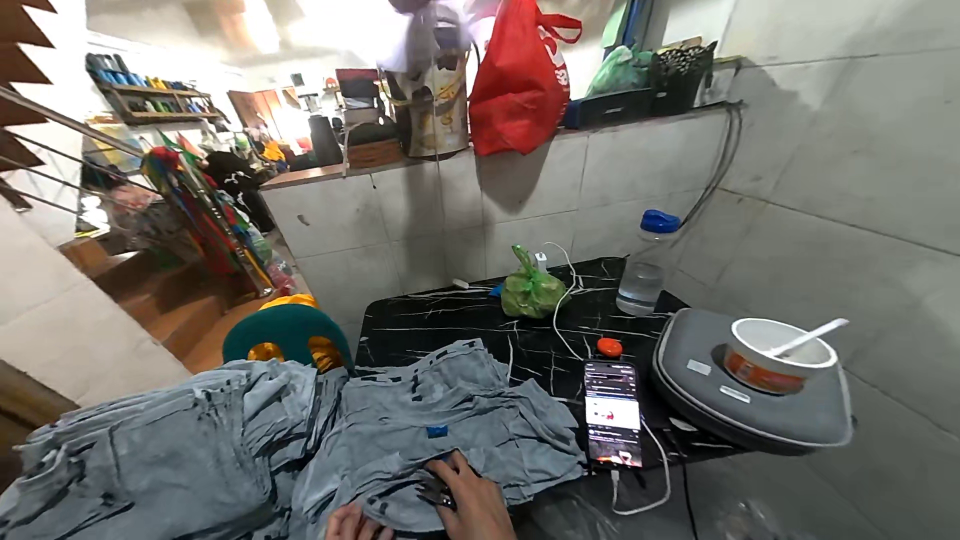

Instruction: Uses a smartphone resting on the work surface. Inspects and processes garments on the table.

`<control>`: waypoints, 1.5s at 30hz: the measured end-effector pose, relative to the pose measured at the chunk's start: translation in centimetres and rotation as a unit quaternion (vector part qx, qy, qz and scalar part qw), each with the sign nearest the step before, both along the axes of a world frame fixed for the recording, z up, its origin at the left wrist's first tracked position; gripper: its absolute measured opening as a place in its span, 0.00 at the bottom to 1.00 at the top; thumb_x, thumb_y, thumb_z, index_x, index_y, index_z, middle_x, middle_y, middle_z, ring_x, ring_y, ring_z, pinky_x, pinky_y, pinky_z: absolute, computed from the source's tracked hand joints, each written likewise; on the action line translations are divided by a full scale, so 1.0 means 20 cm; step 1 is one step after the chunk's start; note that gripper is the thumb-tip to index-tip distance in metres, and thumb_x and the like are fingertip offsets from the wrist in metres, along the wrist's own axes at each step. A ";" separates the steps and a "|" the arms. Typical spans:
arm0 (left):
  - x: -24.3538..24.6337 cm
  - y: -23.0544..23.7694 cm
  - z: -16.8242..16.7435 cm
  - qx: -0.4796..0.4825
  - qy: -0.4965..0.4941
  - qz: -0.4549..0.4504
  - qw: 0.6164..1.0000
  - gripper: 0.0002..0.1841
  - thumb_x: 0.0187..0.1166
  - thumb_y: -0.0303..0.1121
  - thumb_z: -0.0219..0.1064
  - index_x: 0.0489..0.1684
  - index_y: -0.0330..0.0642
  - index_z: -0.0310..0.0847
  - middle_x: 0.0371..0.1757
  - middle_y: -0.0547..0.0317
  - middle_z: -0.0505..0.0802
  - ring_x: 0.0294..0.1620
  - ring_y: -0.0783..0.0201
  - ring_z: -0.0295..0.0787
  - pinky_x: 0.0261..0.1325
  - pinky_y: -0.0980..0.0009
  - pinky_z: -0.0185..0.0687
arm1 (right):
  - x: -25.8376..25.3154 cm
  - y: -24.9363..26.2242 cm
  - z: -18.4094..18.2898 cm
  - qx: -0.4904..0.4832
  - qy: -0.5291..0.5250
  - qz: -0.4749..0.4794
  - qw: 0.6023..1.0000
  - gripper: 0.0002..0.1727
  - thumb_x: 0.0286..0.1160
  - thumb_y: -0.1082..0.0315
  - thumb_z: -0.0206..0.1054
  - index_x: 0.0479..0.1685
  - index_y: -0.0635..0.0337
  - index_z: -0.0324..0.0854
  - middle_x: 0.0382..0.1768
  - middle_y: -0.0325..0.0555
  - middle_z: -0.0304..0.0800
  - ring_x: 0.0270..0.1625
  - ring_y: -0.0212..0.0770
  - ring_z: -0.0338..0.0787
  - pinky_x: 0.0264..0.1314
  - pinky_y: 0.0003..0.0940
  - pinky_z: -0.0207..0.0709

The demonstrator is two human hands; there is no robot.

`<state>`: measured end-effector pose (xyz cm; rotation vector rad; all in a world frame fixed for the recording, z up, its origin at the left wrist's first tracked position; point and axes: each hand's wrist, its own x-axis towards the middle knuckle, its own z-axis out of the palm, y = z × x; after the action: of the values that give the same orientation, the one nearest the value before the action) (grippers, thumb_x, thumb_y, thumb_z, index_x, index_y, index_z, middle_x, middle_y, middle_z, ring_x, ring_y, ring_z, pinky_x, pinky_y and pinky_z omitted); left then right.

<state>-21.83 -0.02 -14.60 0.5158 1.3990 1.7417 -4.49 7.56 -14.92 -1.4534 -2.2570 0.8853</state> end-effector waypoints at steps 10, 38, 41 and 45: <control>0.03 -0.09 0.01 0.069 0.065 -0.082 0.992 0.19 0.83 0.21 0.60 0.71 0.30 0.70 0.50 0.53 0.94 0.44 0.63 0.95 0.55 0.60 0.93 | -0.05 -0.11 -0.04 -0.045 0.362 0.040 0.930 0.15 0.78 0.73 0.69 0.60 0.68 0.88 0.56 0.52 0.95 0.60 0.41 0.93 0.71 0.41 0.83; 0.03 -0.10 -0.05 0.133 0.242 -0.121 0.953 0.25 0.60 0.14 0.72 0.61 0.24 0.74 0.54 0.52 0.89 0.52 0.69 0.91 0.61 0.67 0.90 | -0.14 -0.26 0.06 0.099 0.220 -0.001 0.970 0.13 0.69 0.75 0.69 0.51 0.72 0.83 0.45 0.61 0.90 0.41 0.56 0.94 0.42 0.55 0.87; 0.04 -0.09 -0.05 0.119 0.258 -0.124 0.951 0.28 0.59 0.17 0.77 0.64 0.22 0.79 0.61 0.46 0.90 0.56 0.66 0.90 0.64 0.68 0.88 | -0.09 -0.26 0.09 0.046 0.237 -0.001 0.970 0.14 0.71 0.73 0.69 0.54 0.72 0.81 0.44 0.62 0.90 0.44 0.56 0.92 0.48 0.56 0.86; 0.02 -0.08 -0.09 0.124 0.325 -0.129 0.929 0.24 0.63 0.23 0.80 0.61 0.26 0.87 0.57 0.45 0.92 0.55 0.65 0.91 0.63 0.69 0.88 | -0.03 -0.29 0.18 0.030 0.202 0.002 0.979 0.13 0.74 0.74 0.65 0.54 0.71 0.81 0.48 0.63 0.87 0.44 0.58 0.91 0.46 0.56 0.85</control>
<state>-21.40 -1.55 -16.44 1.4535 1.4542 1.5992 -5.00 1.81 -11.32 -1.1229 -1.9645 1.0015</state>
